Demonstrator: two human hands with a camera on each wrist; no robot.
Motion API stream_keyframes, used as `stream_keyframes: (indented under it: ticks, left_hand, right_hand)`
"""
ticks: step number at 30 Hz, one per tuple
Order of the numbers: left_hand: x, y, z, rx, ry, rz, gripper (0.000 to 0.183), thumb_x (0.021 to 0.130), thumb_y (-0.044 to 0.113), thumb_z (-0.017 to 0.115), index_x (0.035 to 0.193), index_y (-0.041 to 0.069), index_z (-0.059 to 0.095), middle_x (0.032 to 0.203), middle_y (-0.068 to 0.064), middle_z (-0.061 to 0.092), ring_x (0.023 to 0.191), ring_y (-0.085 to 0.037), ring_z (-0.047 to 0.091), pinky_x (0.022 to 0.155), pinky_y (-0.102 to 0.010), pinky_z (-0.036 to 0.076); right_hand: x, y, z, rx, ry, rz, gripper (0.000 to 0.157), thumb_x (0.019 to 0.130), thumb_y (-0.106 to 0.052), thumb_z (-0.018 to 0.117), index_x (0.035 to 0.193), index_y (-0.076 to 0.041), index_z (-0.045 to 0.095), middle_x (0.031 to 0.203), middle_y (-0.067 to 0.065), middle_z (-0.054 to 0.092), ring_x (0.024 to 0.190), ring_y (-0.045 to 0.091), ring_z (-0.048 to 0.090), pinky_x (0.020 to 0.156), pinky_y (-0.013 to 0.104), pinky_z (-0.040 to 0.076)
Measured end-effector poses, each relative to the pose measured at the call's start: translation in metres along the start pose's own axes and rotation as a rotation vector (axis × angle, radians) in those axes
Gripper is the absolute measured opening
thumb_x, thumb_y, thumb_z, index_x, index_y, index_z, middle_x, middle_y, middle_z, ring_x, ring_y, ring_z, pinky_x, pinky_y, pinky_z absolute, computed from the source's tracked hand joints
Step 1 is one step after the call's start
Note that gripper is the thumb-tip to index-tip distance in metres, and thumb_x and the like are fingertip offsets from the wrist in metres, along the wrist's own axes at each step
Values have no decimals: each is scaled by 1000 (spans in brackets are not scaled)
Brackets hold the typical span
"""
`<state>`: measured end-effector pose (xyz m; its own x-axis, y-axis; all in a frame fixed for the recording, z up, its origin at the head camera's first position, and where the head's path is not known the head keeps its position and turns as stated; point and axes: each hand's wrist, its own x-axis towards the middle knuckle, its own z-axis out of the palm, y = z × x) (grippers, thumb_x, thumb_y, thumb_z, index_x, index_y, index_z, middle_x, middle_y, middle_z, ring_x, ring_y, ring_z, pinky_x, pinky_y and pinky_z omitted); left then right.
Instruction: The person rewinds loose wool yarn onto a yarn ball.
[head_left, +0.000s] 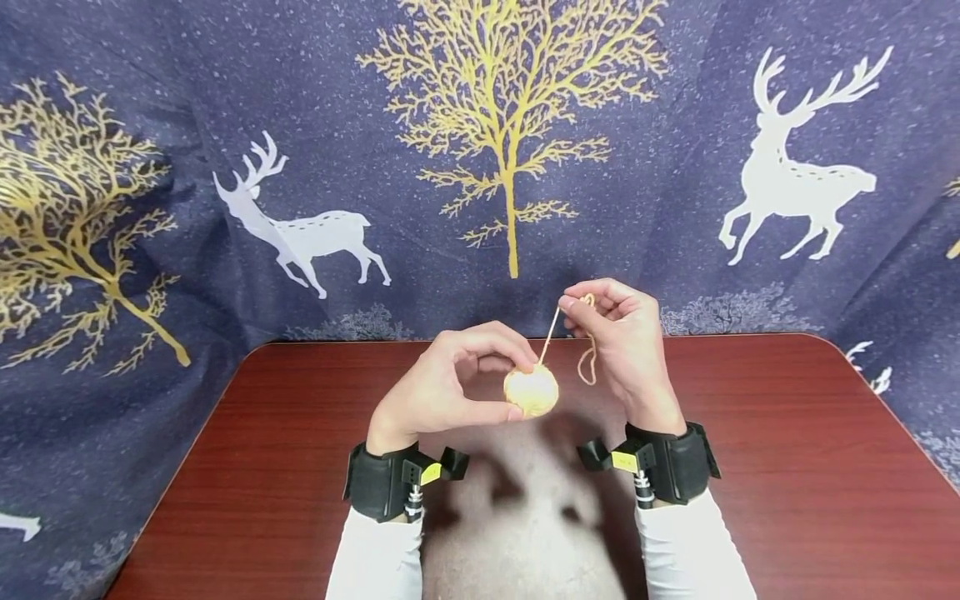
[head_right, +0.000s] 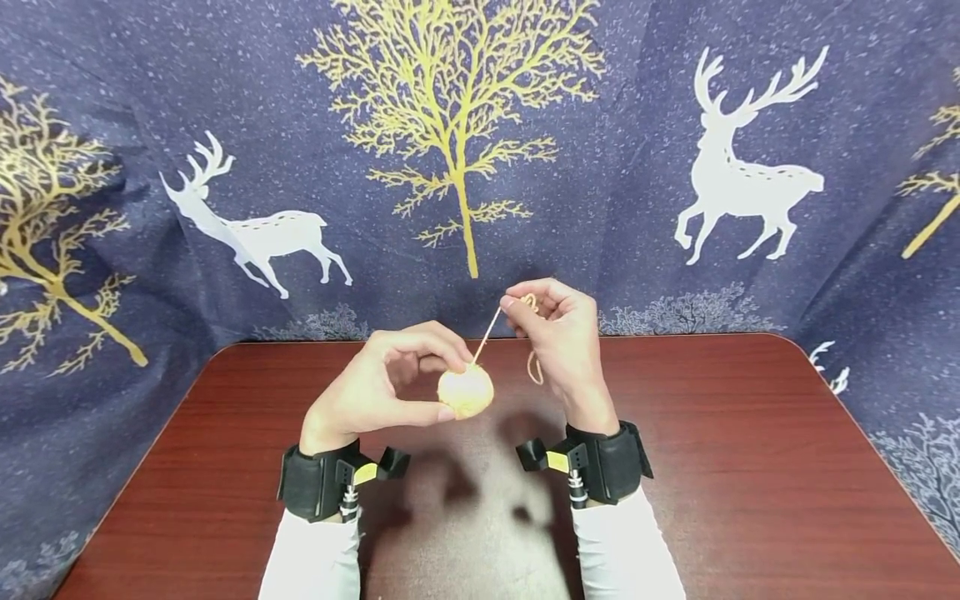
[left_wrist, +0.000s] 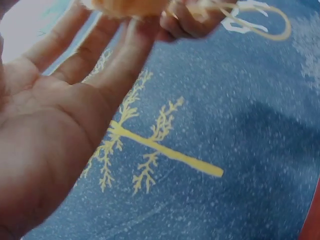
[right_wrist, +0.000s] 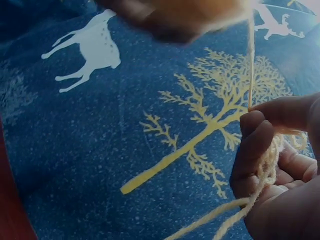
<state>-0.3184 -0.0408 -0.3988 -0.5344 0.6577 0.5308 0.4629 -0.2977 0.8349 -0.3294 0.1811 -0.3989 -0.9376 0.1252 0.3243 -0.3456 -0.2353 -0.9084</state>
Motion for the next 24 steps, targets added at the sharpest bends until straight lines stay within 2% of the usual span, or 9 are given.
stream_keyframes:
  ticks: [2, 5, 8, 11, 13, 15, 19, 24]
  left_hand:
    - [0, 2, 0, -77, 42, 37, 38, 75, -13, 80, 109, -6, 65, 115, -17, 62, 107, -28, 61, 96, -46, 55]
    - [0, 3, 0, -188, 127, 88, 36, 78, -7, 80, 111, 0, 67, 116, -14, 63, 106, -24, 63, 94, -39, 56]
    - [1, 3, 0, -250, 231, 138, 36, 79, -4, 76, 112, 8, 69, 115, -10, 66, 103, -20, 65, 88, -31, 57]
    - [2, 3, -1, -283, 358, 182, 39, 78, -9, 67, 113, 8, 70, 114, -9, 68, 100, -19, 67, 83, -28, 57]
    - [3, 3, 0, -308, 457, 193, 40, 77, -12, 62, 113, 6, 70, 112, -10, 69, 98, -19, 67, 81, -27, 58]
    - [5, 3, 0, -324, 562, 190, 38, 79, -13, 60, 112, 5, 70, 110, -10, 69, 96, -19, 67, 81, -27, 58]
    - [8, 3, 1, -323, 730, 154, 34, 81, -15, 61, 107, 4, 70, 105, -10, 69, 92, -18, 67, 81, -27, 59]
    - [11, -1, 0, -182, 853, 67, 31, 80, -16, 68, 103, 4, 71, 99, -8, 69, 87, -17, 68, 80, -24, 58]
  right_hand:
    - [0, 2, 0, -53, -32, 23, 7, 88, 7, 72, 95, 6, 72, 69, 3, 68, 61, 12, 63, 55, 21, 54]
    - [-1, 4, 0, -146, -100, 58, 11, 89, 4, 73, 98, 10, 70, 68, 2, 66, 60, 12, 62, 54, 22, 53]
    - [-2, 4, 0, -244, -175, 90, 12, 89, 1, 73, 98, 8, 70, 71, 3, 68, 62, 13, 64, 55, 23, 54]
    - [-5, 3, 2, -335, -260, 125, 12, 89, -3, 74, 98, 5, 71, 75, 6, 69, 61, 13, 63, 47, 25, 52]
    - [-8, 1, 4, -365, -323, 153, 10, 89, -4, 74, 98, 2, 71, 75, 11, 67, 53, 13, 58, 39, 26, 46]
    - [-10, -1, 7, -394, -386, 163, 8, 90, -5, 73, 97, -2, 72, 74, 14, 66, 45, 12, 50, 33, 26, 38]
    - [-15, -4, 12, -420, -492, 150, 4, 91, -6, 72, 95, -4, 71, 69, 15, 60, 38, 12, 42, 35, 26, 39]
    - [-20, -10, 17, -449, -536, 108, 4, 91, -8, 73, 91, -6, 70, 64, 10, 54, 38, 17, 46, 37, 32, 46]
